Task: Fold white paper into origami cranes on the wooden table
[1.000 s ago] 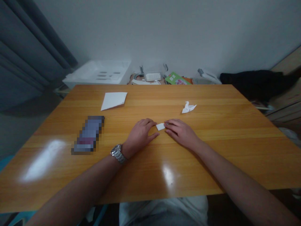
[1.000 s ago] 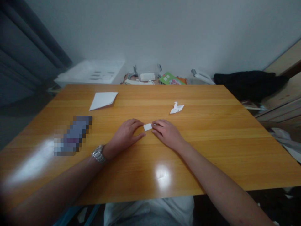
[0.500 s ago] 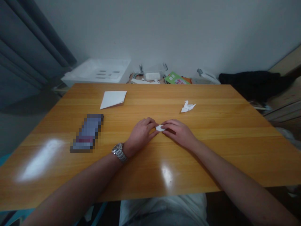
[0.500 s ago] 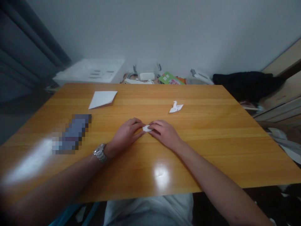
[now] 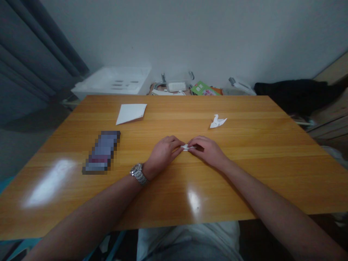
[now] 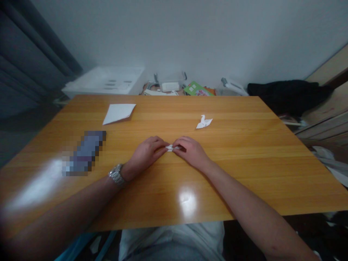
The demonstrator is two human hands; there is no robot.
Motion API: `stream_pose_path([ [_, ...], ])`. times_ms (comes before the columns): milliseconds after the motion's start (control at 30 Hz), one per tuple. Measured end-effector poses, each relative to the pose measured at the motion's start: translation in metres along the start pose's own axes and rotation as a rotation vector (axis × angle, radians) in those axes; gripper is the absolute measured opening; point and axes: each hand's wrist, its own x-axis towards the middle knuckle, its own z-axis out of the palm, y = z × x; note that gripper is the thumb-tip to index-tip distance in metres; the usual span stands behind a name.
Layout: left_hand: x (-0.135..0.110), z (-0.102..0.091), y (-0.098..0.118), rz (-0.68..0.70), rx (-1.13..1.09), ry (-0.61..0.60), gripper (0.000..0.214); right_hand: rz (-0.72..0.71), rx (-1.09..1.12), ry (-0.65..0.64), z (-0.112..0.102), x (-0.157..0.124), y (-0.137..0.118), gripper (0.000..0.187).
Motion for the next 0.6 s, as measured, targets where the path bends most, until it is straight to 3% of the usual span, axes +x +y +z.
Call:
stream_pose_path([
  [267,0.0032,0.0026,-0.0002,-0.009,-0.022,0.025,0.017,0.013,-0.022,0.049,0.0048,0.0010,0.0026,0.019],
  [600,0.0045,0.0022,-0.0001,-0.015,-0.046,0.022,0.016,0.030,0.008,0.027,0.0059,0.0022,0.0065,0.015],
])
